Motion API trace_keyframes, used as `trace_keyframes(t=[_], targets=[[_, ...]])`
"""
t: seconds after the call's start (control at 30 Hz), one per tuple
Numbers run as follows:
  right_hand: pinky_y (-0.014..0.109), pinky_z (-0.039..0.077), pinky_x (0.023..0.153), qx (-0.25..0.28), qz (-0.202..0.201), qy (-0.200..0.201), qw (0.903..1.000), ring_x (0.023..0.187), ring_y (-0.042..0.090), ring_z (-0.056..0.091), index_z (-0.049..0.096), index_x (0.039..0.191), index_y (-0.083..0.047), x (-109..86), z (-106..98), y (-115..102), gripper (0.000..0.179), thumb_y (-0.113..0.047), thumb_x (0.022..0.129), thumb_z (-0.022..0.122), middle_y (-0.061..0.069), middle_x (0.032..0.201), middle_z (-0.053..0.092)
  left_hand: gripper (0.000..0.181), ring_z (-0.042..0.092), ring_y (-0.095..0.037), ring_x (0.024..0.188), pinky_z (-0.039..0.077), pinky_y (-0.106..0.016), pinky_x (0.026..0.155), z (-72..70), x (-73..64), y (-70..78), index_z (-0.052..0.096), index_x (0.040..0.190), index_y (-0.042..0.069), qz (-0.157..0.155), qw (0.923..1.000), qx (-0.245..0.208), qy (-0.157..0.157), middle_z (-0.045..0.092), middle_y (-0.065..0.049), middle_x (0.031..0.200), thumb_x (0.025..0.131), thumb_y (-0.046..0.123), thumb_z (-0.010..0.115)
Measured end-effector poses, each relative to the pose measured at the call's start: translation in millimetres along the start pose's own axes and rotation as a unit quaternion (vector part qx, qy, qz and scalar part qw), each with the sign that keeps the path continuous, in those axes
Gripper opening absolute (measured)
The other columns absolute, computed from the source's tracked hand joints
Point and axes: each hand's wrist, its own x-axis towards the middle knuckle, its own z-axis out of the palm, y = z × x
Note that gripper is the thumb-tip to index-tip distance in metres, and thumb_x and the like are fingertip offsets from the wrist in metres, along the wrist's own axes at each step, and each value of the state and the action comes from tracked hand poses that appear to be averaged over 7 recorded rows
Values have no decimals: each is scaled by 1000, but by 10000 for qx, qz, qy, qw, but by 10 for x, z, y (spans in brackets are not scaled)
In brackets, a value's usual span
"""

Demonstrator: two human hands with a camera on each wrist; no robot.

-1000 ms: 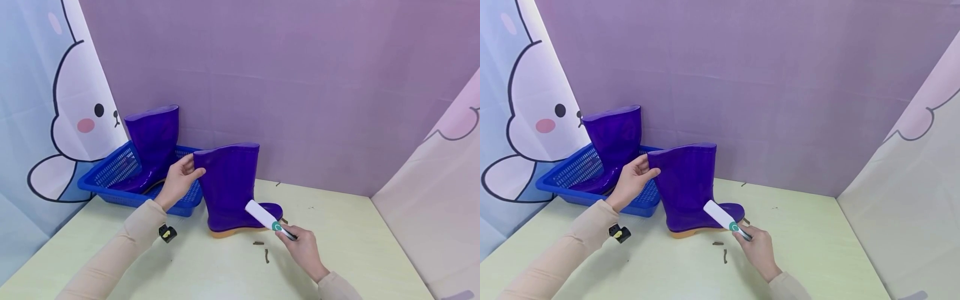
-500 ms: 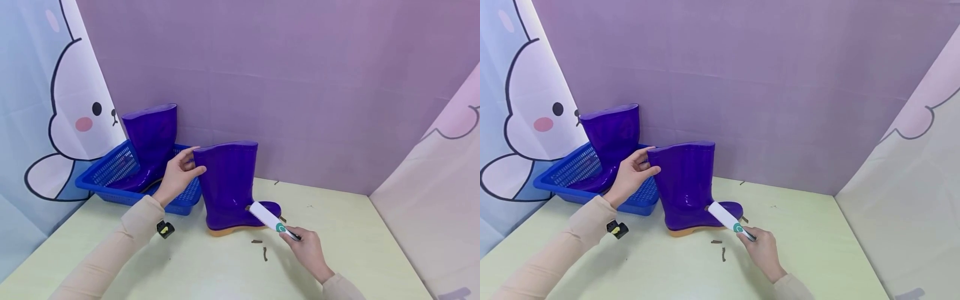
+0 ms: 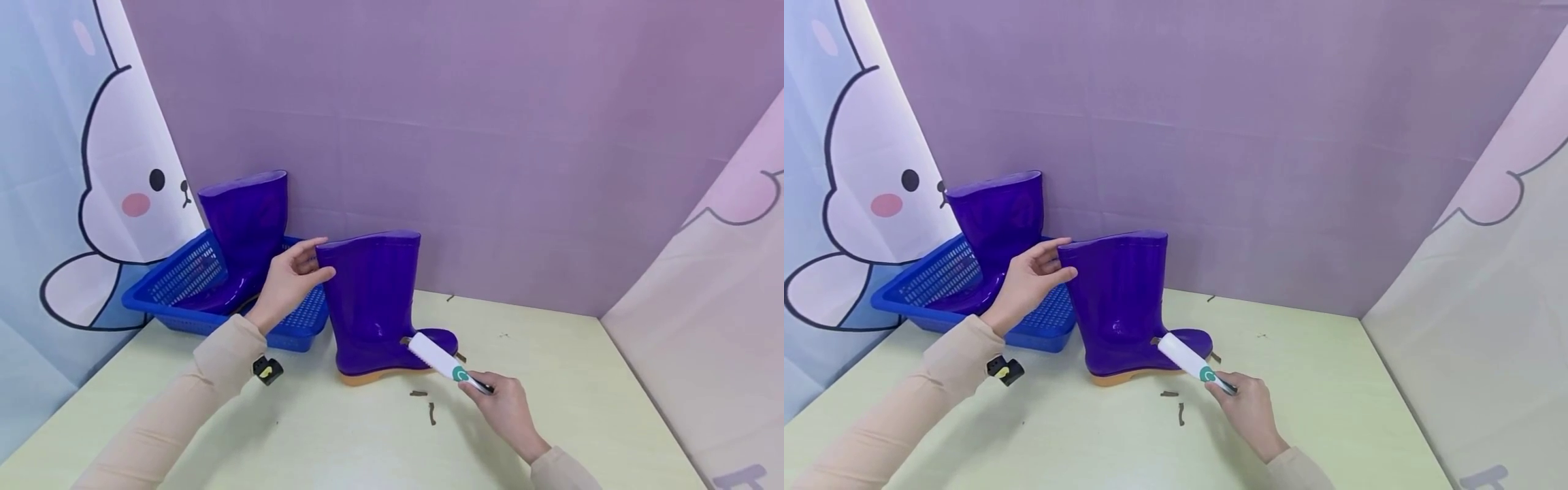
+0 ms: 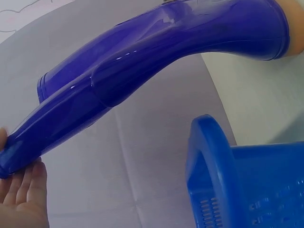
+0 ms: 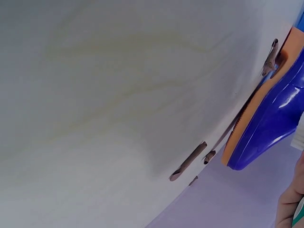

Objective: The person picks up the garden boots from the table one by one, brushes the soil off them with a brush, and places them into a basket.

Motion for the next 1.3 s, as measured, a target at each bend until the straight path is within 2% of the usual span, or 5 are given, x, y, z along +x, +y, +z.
trace_keyframes(t=[0.23,0.47,0.7,0.97,1.3], targets=[[20,35,43,36,119,-81,9999,47,0,38,74,89,-8,-33,-35,-29,21,-17,70,78,4,77,71,53,56,-26,114,44,-41,93,-28,-11,-3,48,134,17,-58,9999,110,58,57,-12,127,84,24,66],[20,37,42,531,436,-19,9976,46,3,42,73,92,-7,-5,-41,-124,22,-14,71,77,7,80,71,52,56,-26,114,42,-42,96,-40,-32,28,46,135,17,-74,10000,55,-39,56,-13,127,86,22,64],[20,40,42,695,-251,438,9963,48,0,45,73,93,-7,57,33,-218,22,-10,71,77,7,77,71,51,58,-24,112,44,-38,94,-42,-30,20,47,135,16,-59,9999,-134,-48,57,-12,126,86,21,64],[14,33,40,49,-1092,697,9916,47,-5,38,74,87,-5,39,80,-189,23,-9,65,80,0,67,68,51,57,-23,113,45,-36,92,-36,-20,18,47,135,16,0,9997,-215,-70,57,-11,127,87,19,63],[17,35,43,-188,-1038,503,9932,47,-6,37,74,84,-6,-13,66,-168,21,-10,64,81,0,68,69,51,58,-24,112,45,-36,92,-61,-39,36,46,135,16,-95,9996,-225,-124,56,-12,127,87,20,62]])
